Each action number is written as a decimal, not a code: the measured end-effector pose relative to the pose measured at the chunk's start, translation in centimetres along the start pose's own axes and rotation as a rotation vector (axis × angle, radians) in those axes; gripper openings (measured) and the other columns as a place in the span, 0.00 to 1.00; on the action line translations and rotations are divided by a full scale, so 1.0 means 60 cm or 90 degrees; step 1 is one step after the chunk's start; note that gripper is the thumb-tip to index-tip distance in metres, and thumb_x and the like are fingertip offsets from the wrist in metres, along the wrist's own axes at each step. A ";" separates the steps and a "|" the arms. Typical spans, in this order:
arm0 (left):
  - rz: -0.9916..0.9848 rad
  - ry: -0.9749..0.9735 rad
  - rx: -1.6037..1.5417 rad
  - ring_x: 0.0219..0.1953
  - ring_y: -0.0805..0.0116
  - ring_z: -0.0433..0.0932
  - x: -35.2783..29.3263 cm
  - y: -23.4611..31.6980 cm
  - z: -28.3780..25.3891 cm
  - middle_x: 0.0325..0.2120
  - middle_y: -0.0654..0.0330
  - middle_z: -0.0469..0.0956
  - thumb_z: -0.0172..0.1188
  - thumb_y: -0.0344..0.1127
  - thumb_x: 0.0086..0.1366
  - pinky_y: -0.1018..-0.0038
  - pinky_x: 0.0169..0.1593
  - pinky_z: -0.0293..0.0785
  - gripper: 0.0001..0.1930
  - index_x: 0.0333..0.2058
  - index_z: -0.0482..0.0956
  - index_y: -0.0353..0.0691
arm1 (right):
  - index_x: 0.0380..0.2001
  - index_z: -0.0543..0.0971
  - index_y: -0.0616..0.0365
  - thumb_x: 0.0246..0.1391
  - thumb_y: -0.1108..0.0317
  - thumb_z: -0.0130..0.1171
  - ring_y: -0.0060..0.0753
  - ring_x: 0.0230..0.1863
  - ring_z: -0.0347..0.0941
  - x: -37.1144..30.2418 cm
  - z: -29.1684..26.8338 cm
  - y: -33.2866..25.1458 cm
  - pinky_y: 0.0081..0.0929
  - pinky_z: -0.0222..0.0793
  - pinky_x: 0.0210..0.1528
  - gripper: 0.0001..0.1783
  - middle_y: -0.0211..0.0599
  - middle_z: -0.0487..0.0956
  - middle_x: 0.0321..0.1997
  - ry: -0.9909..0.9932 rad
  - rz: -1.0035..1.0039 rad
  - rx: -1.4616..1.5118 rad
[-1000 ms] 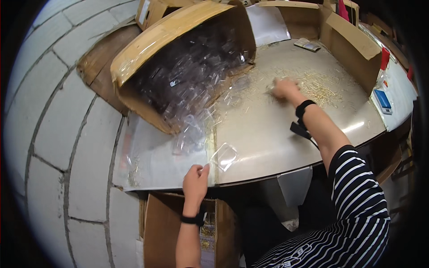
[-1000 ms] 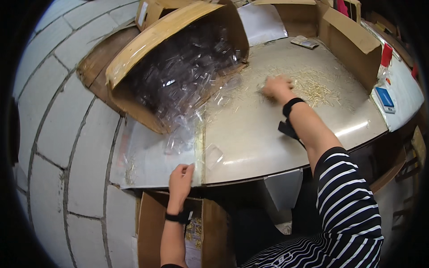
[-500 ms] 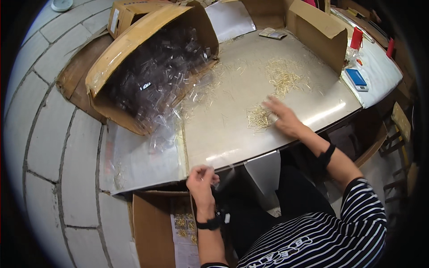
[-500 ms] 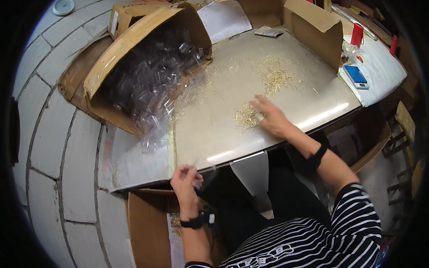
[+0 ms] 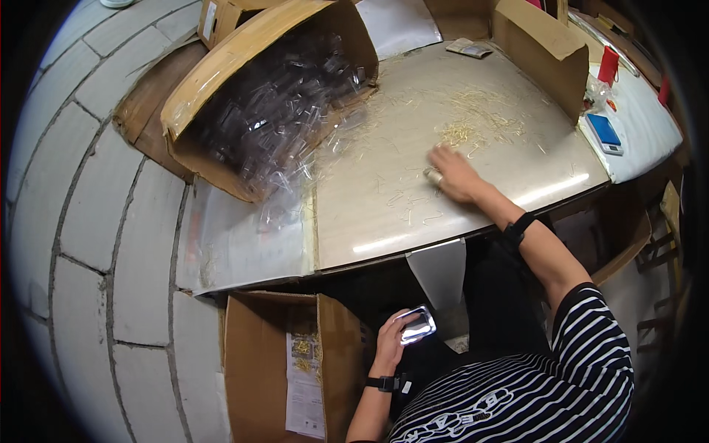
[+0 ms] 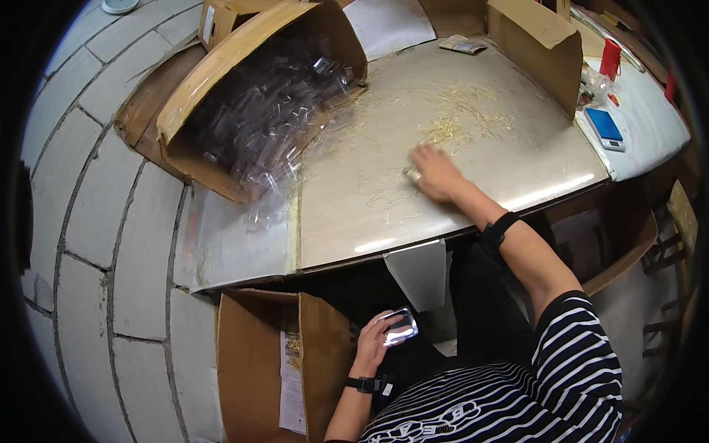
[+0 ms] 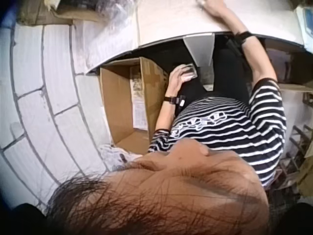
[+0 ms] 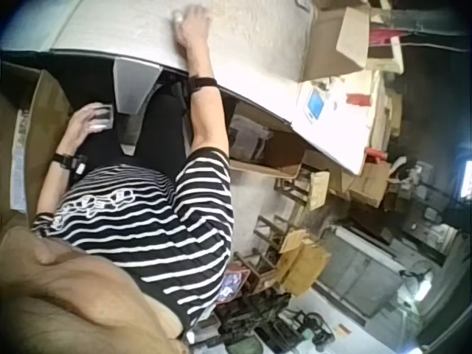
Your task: The person scoops small yellow items from a table into clear plastic bags and places them into a cardboard box. The person repeatedly scoops items, fills bags, and arranges them in the box.
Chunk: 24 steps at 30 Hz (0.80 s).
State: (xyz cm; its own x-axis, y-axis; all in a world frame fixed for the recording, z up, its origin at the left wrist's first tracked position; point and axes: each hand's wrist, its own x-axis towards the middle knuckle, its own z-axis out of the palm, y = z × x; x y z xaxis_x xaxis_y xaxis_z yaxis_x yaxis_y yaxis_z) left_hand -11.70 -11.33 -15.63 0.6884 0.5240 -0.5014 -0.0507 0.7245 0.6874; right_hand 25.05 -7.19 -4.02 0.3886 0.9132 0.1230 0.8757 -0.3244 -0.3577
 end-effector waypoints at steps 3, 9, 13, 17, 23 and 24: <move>0.001 -0.004 0.079 0.44 0.58 0.78 0.024 -0.015 0.008 0.43 0.46 0.76 0.42 0.33 0.69 0.67 0.48 0.76 0.17 0.51 0.68 0.28 | 0.63 0.56 0.61 0.62 0.49 0.39 0.47 0.72 0.41 -0.015 0.016 -0.030 0.41 0.39 0.71 0.34 0.50 0.51 0.70 -0.033 -0.071 -0.029; -0.087 -0.035 0.112 0.42 0.57 0.79 0.045 -0.033 0.020 0.43 0.45 0.76 0.39 0.39 0.71 0.67 0.45 0.77 0.21 0.51 0.68 0.28 | 0.62 0.59 0.63 0.61 0.48 0.43 0.45 0.71 0.46 -0.059 -0.003 -0.017 0.38 0.42 0.70 0.34 0.50 0.55 0.68 -0.059 -0.117 0.120; -0.075 -0.070 0.052 0.40 0.62 0.79 0.076 -0.066 0.030 0.41 0.49 0.76 0.39 0.43 0.72 0.71 0.45 0.76 0.22 0.49 0.69 0.28 | 0.61 0.63 0.60 0.60 0.48 0.44 0.46 0.69 0.49 -0.046 0.011 -0.032 0.37 0.44 0.69 0.33 0.49 0.58 0.67 0.087 0.013 0.171; -0.070 -0.010 -0.039 0.40 0.63 0.78 0.114 -0.109 0.033 0.43 0.51 0.75 0.39 0.42 0.72 0.72 0.46 0.74 0.20 0.48 0.71 0.29 | 0.58 0.66 0.57 0.58 0.53 0.47 0.46 0.69 0.51 -0.049 0.037 -0.128 0.37 0.46 0.69 0.29 0.50 0.59 0.66 0.015 -0.120 0.051; -0.130 -0.085 -0.014 0.36 0.49 0.82 0.084 -0.063 0.075 0.47 0.45 0.73 0.40 0.56 0.69 0.69 0.32 0.81 0.29 0.55 0.63 0.34 | 0.52 0.69 0.62 0.43 0.75 0.52 0.48 0.66 0.55 -0.179 0.034 -0.166 0.41 0.53 0.65 0.28 0.48 0.65 0.61 0.084 -0.122 0.054; -0.136 -0.093 -0.014 0.37 0.49 0.81 0.085 -0.067 0.071 0.47 0.46 0.74 0.39 0.55 0.70 0.69 0.32 0.81 0.29 0.55 0.63 0.34 | 0.52 0.69 0.63 0.43 0.76 0.52 0.49 0.66 0.56 -0.203 0.022 -0.165 0.42 0.53 0.65 0.28 0.49 0.65 0.61 0.076 -0.129 0.066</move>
State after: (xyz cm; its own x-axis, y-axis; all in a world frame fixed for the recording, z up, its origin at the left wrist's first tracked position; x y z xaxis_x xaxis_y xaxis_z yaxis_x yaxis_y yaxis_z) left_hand -4.92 -13.48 -18.73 0.7829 0.2892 -0.5509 0.0918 0.8221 0.5620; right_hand 11.28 -14.79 -3.18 0.2442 0.9193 0.3086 0.9074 -0.1044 -0.4071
